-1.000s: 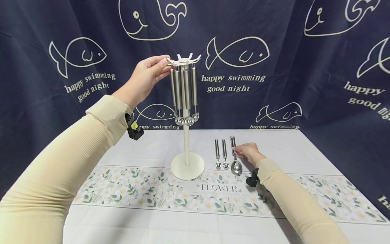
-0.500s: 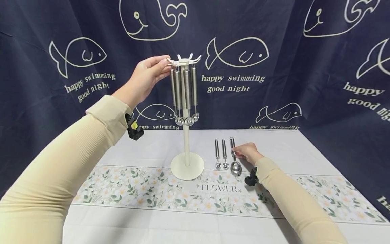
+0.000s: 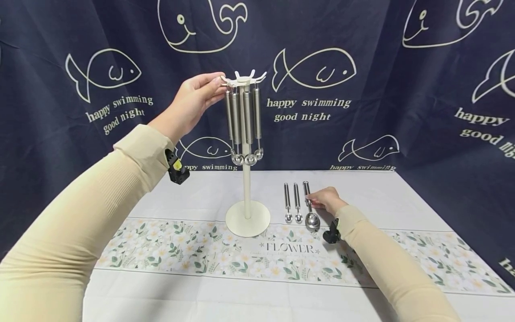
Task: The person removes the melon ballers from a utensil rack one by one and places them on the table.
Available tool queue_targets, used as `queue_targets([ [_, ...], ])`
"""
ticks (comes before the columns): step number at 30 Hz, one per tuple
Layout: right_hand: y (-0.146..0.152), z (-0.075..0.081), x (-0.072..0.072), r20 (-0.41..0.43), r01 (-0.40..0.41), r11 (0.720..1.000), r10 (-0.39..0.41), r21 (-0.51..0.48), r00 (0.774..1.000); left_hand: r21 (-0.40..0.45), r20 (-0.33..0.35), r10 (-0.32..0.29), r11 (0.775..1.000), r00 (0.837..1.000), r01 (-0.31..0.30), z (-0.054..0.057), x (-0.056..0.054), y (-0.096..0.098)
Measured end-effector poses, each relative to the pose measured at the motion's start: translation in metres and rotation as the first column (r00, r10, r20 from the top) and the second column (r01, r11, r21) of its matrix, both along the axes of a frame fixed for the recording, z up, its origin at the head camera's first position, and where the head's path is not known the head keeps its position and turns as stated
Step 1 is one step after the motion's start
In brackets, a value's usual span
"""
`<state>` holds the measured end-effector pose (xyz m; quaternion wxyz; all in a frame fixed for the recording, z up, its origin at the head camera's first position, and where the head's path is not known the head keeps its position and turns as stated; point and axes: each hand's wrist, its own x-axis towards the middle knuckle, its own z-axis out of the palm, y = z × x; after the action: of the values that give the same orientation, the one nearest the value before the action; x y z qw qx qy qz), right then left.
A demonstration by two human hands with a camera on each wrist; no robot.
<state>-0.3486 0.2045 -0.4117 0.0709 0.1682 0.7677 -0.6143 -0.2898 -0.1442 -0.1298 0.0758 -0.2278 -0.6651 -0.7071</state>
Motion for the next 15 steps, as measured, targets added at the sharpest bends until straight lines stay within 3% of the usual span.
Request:
queue_targets([
  [10, -0.0002, 0.0001, -0.0011, 0.029, 0.018, 0.998, -0.02, 0.061, 0.999, 0.005, -0.001, -0.002, 1.0, 1.0, 0.002, 0.0, 0.0008, 0.0002],
  [15, -0.0019, 0.0009, 0.0021, 0.019, 0.023, 0.999, -0.024, 0.039, 1.0, 0.013, -0.001, -0.004, 1.0, 1.0, 0.004, -0.0001, 0.0001, 0.0006],
])
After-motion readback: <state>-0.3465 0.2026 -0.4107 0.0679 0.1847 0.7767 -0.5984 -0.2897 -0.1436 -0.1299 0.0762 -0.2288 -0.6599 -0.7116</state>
